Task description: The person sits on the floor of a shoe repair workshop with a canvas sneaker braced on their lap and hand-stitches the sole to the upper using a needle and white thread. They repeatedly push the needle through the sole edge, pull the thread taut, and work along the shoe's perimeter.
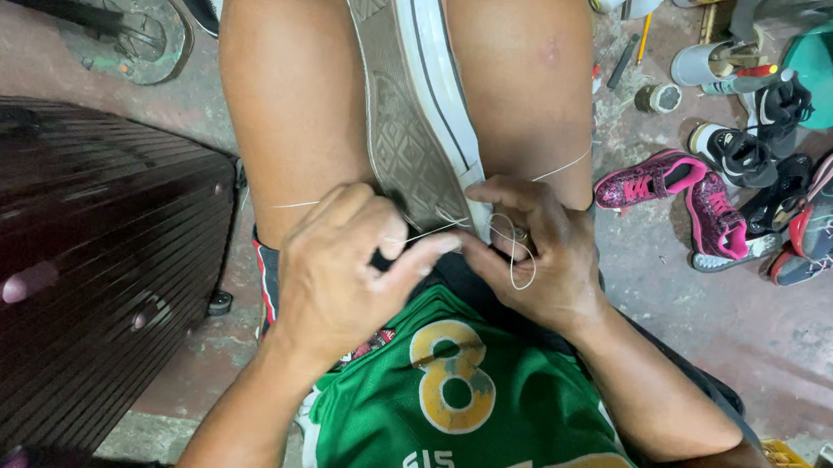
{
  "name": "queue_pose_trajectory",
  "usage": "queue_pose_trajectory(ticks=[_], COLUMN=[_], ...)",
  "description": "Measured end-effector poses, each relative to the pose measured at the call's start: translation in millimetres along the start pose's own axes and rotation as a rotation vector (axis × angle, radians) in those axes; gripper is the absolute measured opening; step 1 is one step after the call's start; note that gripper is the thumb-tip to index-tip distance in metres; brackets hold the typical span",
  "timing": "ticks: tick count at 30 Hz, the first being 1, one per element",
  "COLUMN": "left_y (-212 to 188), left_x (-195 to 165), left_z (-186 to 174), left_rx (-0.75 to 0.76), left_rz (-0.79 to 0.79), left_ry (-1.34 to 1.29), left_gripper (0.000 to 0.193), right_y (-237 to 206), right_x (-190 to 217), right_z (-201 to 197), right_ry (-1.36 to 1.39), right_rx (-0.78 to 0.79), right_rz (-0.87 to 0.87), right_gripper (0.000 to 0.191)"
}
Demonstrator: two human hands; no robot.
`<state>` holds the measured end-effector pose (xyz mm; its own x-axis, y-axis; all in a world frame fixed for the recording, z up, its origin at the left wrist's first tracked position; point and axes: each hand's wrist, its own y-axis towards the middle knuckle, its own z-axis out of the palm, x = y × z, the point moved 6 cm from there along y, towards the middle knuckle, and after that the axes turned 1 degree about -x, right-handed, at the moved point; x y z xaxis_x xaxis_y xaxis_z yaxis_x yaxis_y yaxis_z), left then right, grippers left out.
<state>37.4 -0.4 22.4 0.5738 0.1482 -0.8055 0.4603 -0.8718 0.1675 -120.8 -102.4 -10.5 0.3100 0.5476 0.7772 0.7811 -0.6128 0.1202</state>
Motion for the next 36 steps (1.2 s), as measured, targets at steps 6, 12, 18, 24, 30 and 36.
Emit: queue_pose_trajectory(ticks=[6,12,18,24,30,36], left_y=[-33,-99,-130,-77,-32,-15], left_x=[63,129,182,100,-11,-17], left_z=[-41,-64,-47,-28,14,37], left_rx=[-0.149,-0.274,-0.432,-0.368,-0.092,-0.036], left_rz=[-0.279,-0.485,-0.733,-0.283,0.009,-0.002], left_ry=[-0.260,-0.170,-0.246,0.023,0.169,0.094], left_gripper=[0.047,0.052,0.050,0.023,0.044,0.034], right_y=[4,3,1,1,-9,5], right_x=[-10,-12,-14,3,0,27], right_z=[5,7,3,-13,-54,-70], right_ry=[0.071,0.230,0.248,0.133,-0.339,-0.283], right_rx=[0.011,0.013,0.039,0.103,0.471,0.126], right_rz=[0.185,0.140,0.208,0.207,0.331,-0.037], right_gripper=[0.048,0.047,0.047,0.058,0.096,0.086])
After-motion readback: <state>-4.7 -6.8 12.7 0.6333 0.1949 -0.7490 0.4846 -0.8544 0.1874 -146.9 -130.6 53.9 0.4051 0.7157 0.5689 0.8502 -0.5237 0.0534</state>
